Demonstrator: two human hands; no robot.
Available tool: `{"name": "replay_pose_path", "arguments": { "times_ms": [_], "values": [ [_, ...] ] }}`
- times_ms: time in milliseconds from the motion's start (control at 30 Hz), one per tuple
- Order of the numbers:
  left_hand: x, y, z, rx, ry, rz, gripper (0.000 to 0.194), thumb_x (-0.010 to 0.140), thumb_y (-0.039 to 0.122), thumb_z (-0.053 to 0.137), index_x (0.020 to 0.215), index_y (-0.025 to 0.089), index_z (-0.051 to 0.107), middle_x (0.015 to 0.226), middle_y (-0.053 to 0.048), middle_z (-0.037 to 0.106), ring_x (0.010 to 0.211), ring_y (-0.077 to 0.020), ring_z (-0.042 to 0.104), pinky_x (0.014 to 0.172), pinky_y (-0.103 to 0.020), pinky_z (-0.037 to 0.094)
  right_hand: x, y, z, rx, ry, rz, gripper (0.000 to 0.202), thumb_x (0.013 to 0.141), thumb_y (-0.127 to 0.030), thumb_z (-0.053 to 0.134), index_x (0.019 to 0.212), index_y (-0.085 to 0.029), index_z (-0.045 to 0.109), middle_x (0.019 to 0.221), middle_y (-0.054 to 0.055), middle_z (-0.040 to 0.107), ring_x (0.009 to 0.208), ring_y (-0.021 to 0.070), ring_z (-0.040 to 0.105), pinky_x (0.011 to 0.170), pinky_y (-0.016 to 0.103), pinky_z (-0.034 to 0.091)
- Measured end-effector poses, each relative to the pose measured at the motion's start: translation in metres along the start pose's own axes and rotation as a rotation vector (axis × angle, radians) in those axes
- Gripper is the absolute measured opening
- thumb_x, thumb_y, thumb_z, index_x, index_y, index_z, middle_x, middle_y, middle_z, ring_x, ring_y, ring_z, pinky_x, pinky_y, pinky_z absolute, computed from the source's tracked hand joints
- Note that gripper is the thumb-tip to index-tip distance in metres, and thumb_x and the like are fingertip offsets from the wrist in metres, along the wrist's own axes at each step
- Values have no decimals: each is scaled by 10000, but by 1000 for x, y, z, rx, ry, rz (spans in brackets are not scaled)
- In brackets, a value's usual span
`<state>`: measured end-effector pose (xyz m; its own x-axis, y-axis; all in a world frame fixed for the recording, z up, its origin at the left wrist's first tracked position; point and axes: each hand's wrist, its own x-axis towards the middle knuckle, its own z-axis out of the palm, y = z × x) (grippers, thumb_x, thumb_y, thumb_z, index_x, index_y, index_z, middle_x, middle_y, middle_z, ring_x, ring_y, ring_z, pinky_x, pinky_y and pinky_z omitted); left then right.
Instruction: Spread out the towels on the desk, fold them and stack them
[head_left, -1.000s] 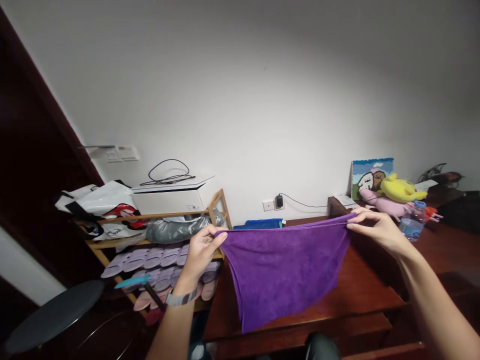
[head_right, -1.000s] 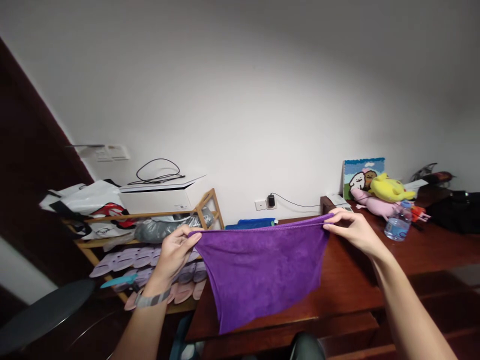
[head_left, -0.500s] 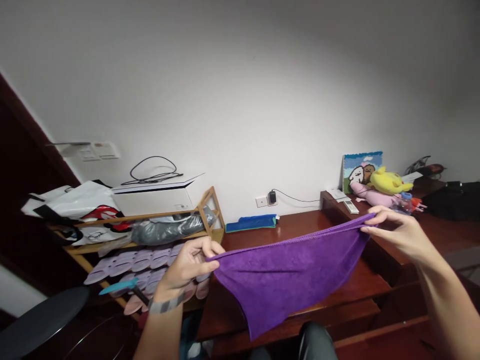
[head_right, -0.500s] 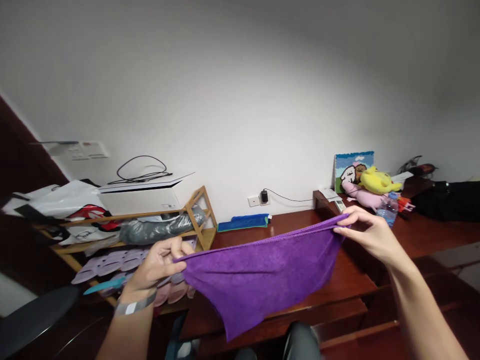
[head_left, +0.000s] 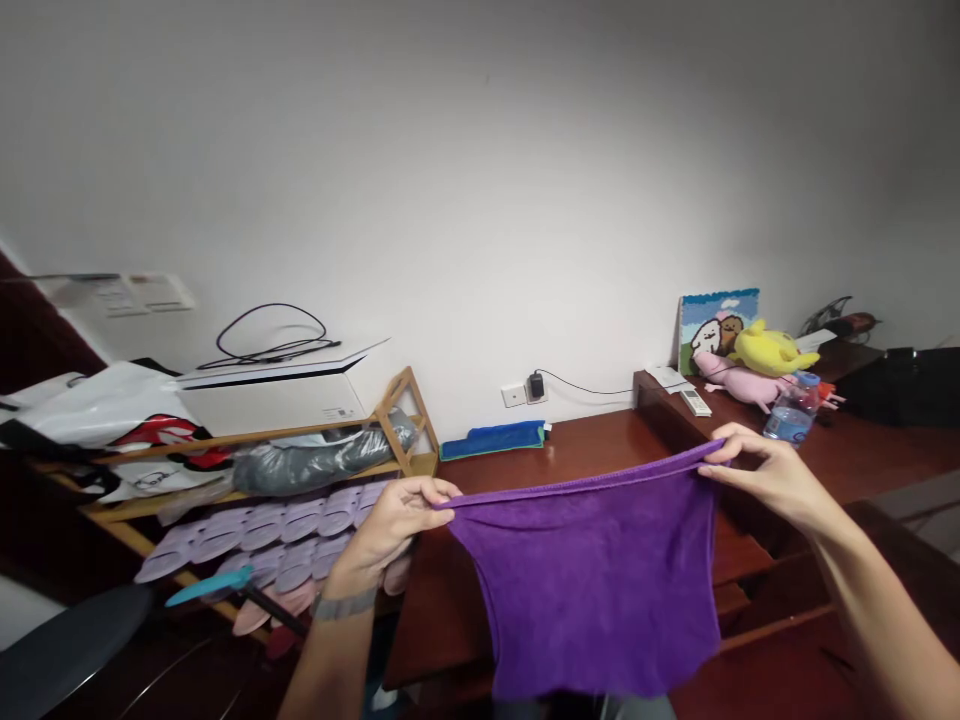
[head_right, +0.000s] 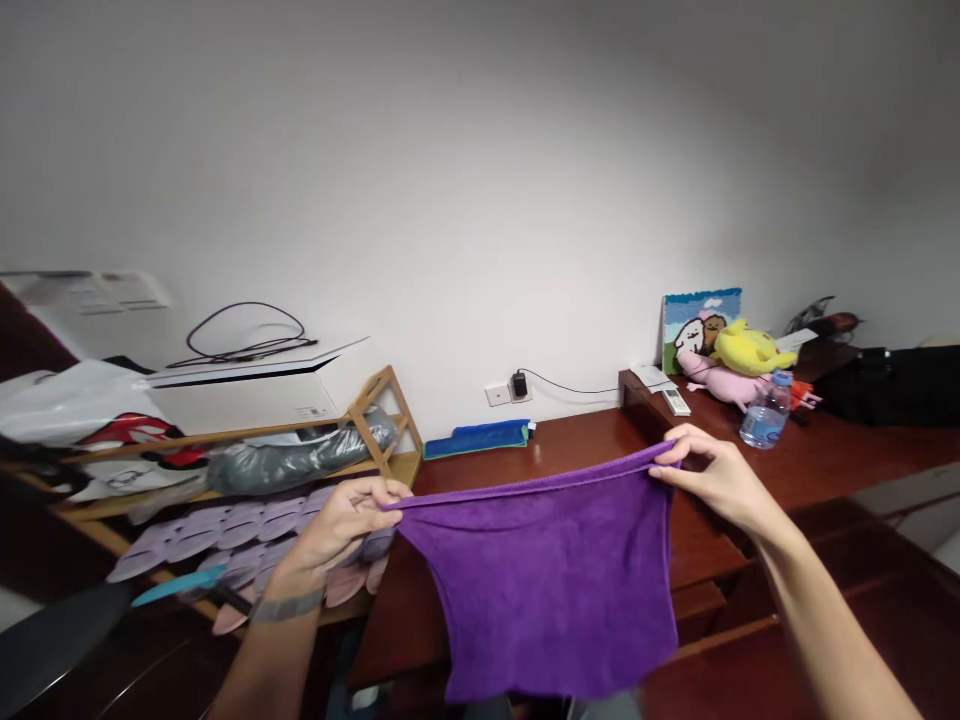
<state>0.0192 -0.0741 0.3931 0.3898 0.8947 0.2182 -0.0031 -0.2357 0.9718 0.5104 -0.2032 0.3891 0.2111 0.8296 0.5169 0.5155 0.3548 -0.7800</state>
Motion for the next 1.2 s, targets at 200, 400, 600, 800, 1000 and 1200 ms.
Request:
{"name": "replay_pose_path", "arguments": {
  "times_ms": [200,400,600,800,1000,1200],
  "values": [
    [-15,15,-3,-45,23,31,351,505,245,978,622,174,655,832,-56,771,790,-195,725,716,-277,569,-10,-15,-9,-20,-46,9,494,607,-700,903,670,-223,788,938,70,673,837,198,652,773,326,564],
    [-42,34,7,-170,104,63,352,555,246,948,640,182,613,810,-37,733,714,-176,694,639,-260,557,-32,-25,-30,12,-19,9,385,616,-598,945,702,-247,814,953,61,681,834,190,637,736,304,550],
    [-63,45,25,-345,162,-37,331,654,242,876,694,207,549,794,3,696,565,-141,618,483,-241,486,-50,-15,-30,79,35,69,329,649,-549,946,757,-263,825,1013,69,697,892,212,655,711,304,551],
    [-5,-22,17,-297,273,-126,310,621,233,877,761,212,601,846,-7,725,733,-176,677,656,-269,553,-15,49,21,103,50,187,433,629,-597,930,804,-212,835,1100,115,738,994,261,689,798,338,569],
    [116,-137,3,155,494,-73,244,682,317,787,876,219,676,819,-33,705,853,-238,713,811,-381,592,82,159,129,55,52,224,464,709,-627,794,853,-187,818,987,130,791,1003,285,714,980,435,551],
    [104,-238,44,384,552,-47,220,834,298,671,1027,213,736,1206,-143,742,1280,-318,630,1192,-551,400,50,223,241,-84,124,296,410,874,-493,587,1011,-173,802,1300,199,704,1259,329,628,1165,549,421]
  ]
}}
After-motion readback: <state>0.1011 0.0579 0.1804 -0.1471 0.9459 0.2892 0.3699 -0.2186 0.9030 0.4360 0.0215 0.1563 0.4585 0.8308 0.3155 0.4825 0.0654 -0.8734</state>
